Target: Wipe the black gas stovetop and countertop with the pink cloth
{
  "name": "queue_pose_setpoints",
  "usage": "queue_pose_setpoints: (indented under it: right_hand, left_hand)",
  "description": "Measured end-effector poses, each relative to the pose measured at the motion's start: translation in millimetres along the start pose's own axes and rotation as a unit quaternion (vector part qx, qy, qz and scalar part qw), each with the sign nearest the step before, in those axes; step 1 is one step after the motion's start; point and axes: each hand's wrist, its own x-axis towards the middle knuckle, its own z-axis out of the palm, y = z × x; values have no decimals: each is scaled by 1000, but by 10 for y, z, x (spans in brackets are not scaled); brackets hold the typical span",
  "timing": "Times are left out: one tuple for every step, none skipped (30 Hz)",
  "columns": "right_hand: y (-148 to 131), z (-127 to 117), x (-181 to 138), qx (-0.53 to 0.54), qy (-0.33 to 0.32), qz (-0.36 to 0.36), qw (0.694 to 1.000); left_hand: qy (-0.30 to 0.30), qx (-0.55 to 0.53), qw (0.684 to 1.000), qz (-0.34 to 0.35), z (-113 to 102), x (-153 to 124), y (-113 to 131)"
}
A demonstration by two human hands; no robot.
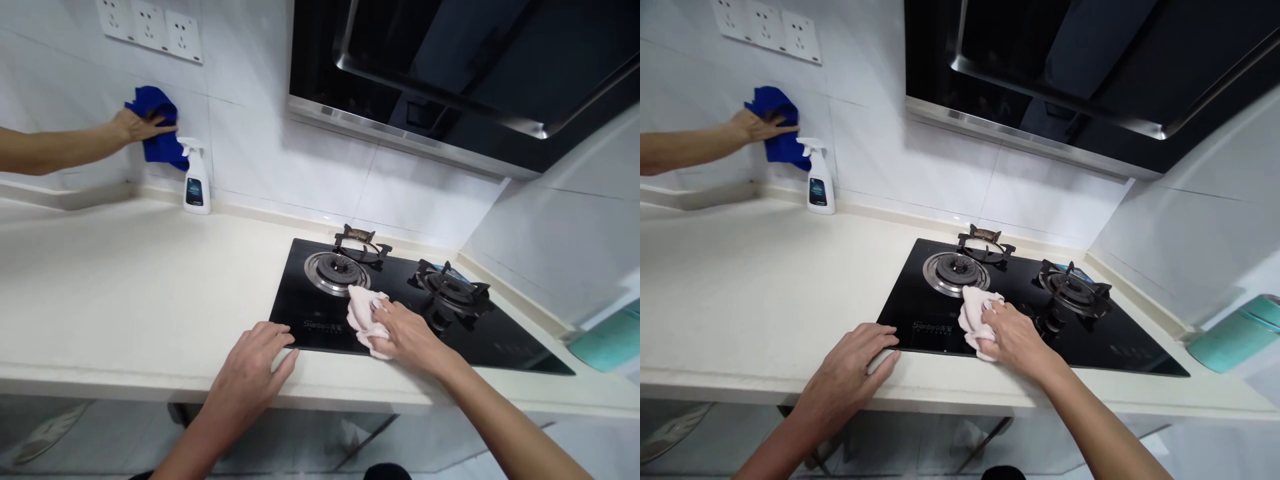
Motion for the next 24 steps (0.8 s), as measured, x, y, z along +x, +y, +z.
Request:
queue_pose_setpoints:
  right_hand:
    - [16,5,-131,11,4,-6,1000]
    - [40,9,-263,24,10,-10,1000]
    - [70,12,-396,41,18,-12,999]
    - [107,12,-530,62,27,-10,998]
    - [153,9,-668,88,34,-5,996]
    - [212,4,-808,119,42,5,992]
    - [285,-3,-950,151,51,19,987]
    - [373,-9,-1091,179,62,42,981]
    - [475,-13,-1226,197,74,74,975]
    - [587,-12,-1350,201,89,113,969]
    - [702,-3,-1458,193,109,154,963]
    - [814,16,-1545,175,129,190,957]
    - [916,44,-1610,153,145,216,953]
    - [1001,81,-1651,132,152,226,953]
    - [1066,123,-1670,113,147,224,957]
    - [1108,167,-1669,94,132,214,963]
    - [1127,208,-1650,74,108,204,970]
    - [1123,242,-1617,52,81,193,976]
    - [1098,267,-1569,26,58,184,981]
    - [1056,282,-1511,-1,41,177,983]
    - [1001,291,-1444,-29,31,172,984]
    - [938,295,-1373,-56,26,171,983]
    - [876,300,-1302,-82,25,173,981]
    - [823,307,-1240,-107,26,175,978]
  left_hand:
    - [-2,0,1000,0,-3,2,-3]
    - [-4,2,1000,0,-6,6,-4]
    - [-4,4,1000,0,-9,10,-5]
    - [-5,6,1000,1,-11,14,-4]
    - [-5,9,1000,2,-13,18,-3]
    - [-6,11,1000,3,-14,20,-2]
    - [-6,13,1000,4,-15,21,0]
    - [-7,15,1000,5,-16,21,2]
    - [-9,16,1000,5,-18,20,5]
    - [-11,17,1000,6,-20,18,7]
    - [-12,19,1000,7,-22,17,10]
    - [-13,20,1000,6,-23,16,11]
    - [-13,21,1000,6,-24,16,11]
    - [-12,22,1000,7,-23,17,9]
    - [-9,23,1000,8,-22,17,6]
    - [-7,23,1000,9,-19,18,1]
    - [-6,23,1000,11,-16,18,-4]
    - [-5,21,1000,12,-13,19,-10]
    - [-6,18,1000,13,-11,20,-14]
    - [-7,16,1000,12,-9,20,-18]
    - [-7,13,1000,12,-8,20,-21]
    - [-6,11,1000,11,-8,21,-23]
    - [-5,10,1000,9,-9,21,-25]
    - [-5,9,1000,9,-11,21,-25]
